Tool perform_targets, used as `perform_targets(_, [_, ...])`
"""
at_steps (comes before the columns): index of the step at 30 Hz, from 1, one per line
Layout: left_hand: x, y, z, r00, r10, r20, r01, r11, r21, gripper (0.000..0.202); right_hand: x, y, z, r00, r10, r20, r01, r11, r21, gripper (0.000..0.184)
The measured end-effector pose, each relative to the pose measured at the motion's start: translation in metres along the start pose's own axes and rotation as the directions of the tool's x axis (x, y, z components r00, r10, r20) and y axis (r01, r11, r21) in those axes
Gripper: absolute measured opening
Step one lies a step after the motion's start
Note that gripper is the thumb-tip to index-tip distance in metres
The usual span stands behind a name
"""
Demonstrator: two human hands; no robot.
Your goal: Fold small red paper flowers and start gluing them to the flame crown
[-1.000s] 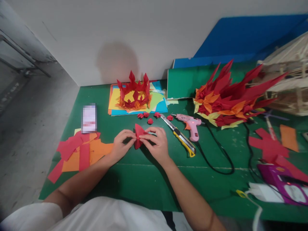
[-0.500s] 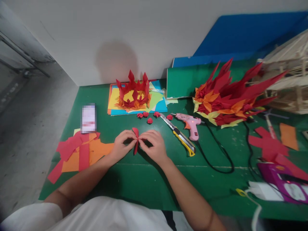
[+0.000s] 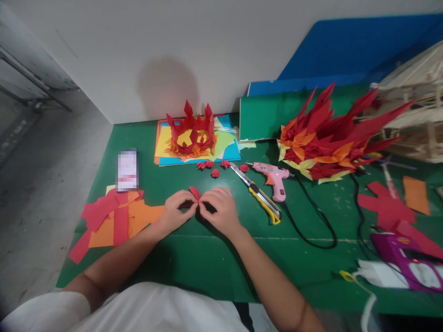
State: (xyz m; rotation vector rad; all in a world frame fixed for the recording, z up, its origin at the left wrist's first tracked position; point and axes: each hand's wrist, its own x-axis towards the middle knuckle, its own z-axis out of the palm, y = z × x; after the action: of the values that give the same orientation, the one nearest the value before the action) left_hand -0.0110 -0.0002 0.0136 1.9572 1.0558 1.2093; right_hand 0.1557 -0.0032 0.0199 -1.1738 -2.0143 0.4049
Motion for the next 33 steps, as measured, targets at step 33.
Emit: perform_targets(33, [-0.0031,-0.0083,0.0012,0.992,-0.128,0.007,0.127,0.991,0.036,0.015,-0.0003,-0.0025,0.0035,0.951,0.306,0.056,-0.305,0.885,0.352,0.006])
